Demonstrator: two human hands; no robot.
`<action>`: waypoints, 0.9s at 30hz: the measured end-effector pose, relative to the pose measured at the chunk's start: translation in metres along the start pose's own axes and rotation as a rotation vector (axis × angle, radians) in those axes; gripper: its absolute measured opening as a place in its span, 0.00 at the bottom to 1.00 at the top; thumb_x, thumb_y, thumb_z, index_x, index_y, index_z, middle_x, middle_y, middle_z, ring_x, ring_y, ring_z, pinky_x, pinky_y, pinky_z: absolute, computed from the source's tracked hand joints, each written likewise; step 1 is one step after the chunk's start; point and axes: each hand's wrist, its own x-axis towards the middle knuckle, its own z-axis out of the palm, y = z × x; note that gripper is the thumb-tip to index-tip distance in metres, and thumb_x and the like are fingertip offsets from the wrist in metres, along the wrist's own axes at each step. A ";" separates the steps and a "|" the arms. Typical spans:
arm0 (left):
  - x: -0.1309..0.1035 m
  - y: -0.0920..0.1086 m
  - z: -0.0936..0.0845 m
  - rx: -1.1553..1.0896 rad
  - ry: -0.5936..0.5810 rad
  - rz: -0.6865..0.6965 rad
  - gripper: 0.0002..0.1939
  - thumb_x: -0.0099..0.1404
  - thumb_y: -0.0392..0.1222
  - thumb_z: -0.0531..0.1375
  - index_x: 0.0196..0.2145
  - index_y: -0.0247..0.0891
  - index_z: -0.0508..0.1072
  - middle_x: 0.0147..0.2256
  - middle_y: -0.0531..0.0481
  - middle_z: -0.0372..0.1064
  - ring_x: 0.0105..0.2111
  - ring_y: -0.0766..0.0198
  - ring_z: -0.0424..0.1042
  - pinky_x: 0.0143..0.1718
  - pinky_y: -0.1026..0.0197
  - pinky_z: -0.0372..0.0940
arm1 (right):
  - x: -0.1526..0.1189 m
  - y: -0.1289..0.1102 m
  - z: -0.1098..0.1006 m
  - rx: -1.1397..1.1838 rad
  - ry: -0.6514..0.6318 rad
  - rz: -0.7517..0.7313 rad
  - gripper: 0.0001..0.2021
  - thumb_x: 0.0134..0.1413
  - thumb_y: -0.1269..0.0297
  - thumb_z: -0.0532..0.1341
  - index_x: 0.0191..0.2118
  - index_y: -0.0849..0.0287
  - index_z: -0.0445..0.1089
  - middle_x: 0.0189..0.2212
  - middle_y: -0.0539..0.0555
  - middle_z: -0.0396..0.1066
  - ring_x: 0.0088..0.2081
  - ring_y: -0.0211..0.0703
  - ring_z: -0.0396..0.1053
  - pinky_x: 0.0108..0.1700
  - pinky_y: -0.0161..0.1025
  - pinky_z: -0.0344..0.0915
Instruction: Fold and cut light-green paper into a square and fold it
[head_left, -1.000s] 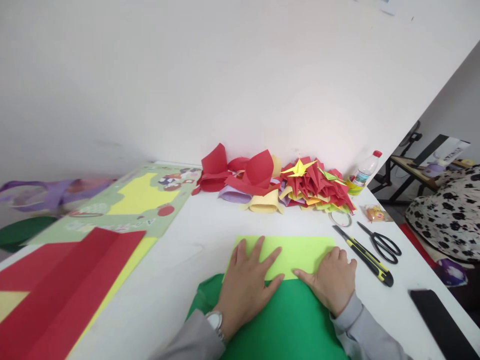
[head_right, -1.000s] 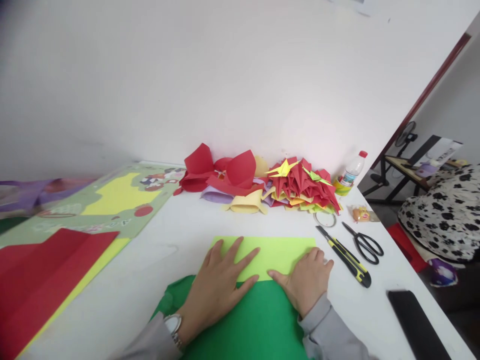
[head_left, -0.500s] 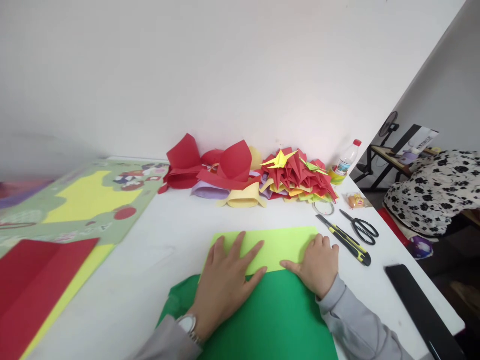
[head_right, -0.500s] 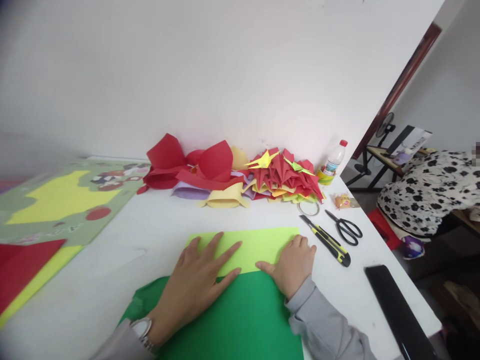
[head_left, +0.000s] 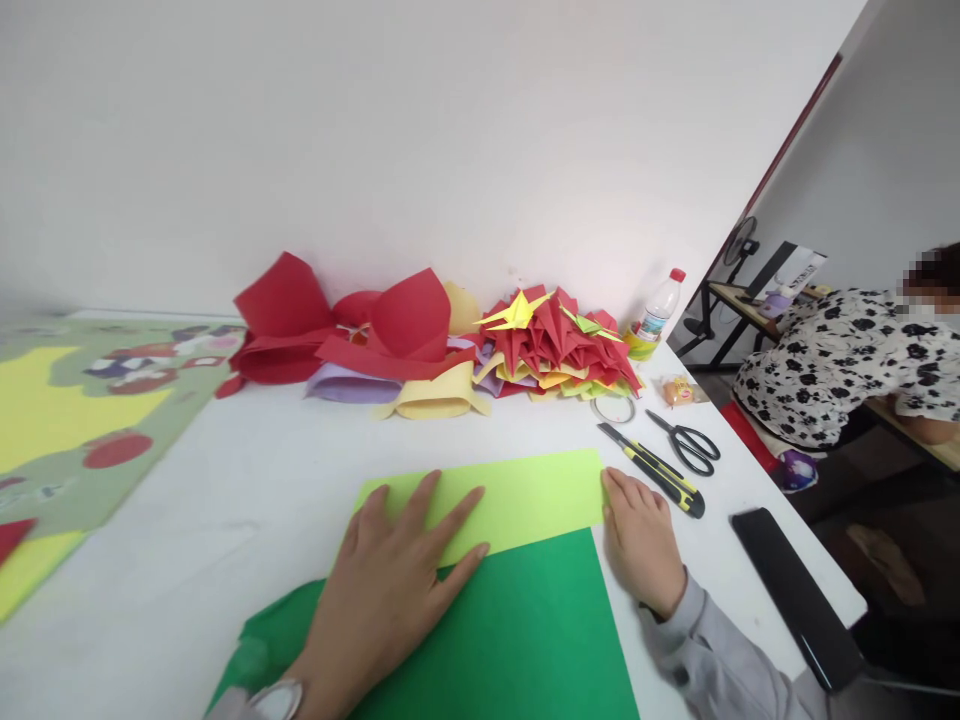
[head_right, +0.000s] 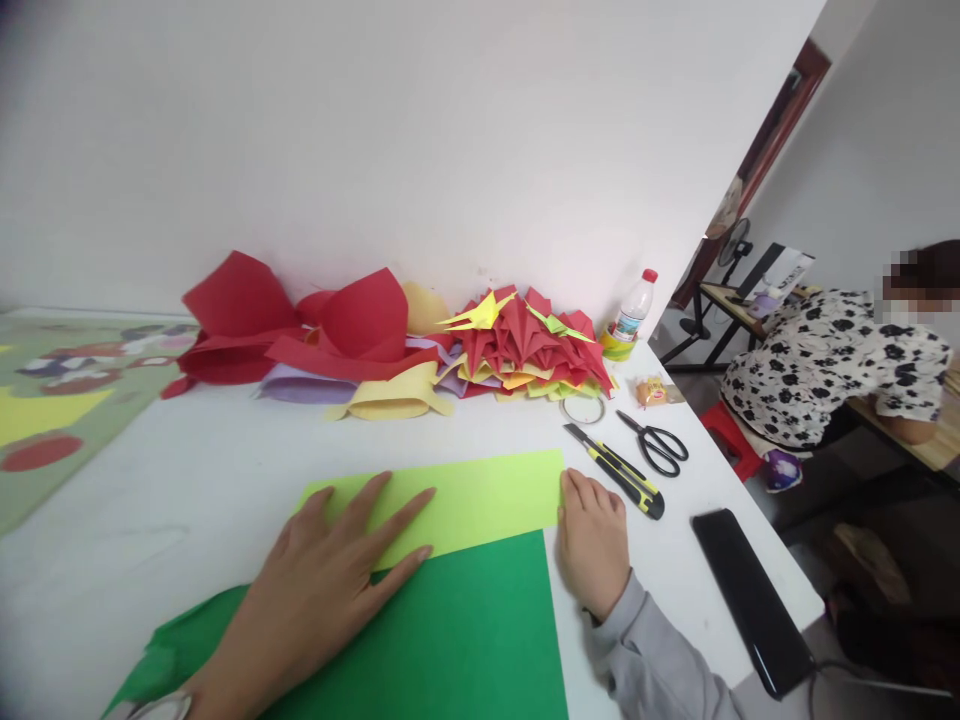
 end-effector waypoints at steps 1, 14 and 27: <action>0.000 0.000 0.001 0.004 0.004 0.001 0.29 0.64 0.58 0.52 0.61 0.51 0.63 0.62 0.38 0.57 0.58 0.29 0.55 0.57 0.35 0.51 | 0.000 0.003 0.001 0.014 -0.002 -0.003 0.25 0.60 0.76 0.49 0.62 0.59 0.60 0.60 0.59 0.63 0.57 0.47 0.61 0.55 0.46 0.57; 0.000 0.003 -0.003 -0.028 0.018 -0.003 0.28 0.63 0.59 0.53 0.60 0.53 0.64 0.62 0.39 0.58 0.58 0.30 0.56 0.56 0.34 0.52 | 0.005 -0.029 -0.024 0.149 0.016 -0.477 0.23 0.64 0.71 0.49 0.64 0.59 0.58 0.61 0.59 0.63 0.62 0.47 0.56 0.63 0.50 0.54; -0.001 0.005 -0.003 -0.059 0.011 -0.035 0.29 0.63 0.60 0.55 0.60 0.55 0.63 0.62 0.43 0.57 0.60 0.30 0.53 0.57 0.34 0.52 | 0.003 -0.052 -0.017 0.148 -0.300 -0.690 0.31 0.65 0.44 0.48 0.67 0.53 0.50 0.68 0.58 0.49 0.68 0.55 0.45 0.64 0.58 0.49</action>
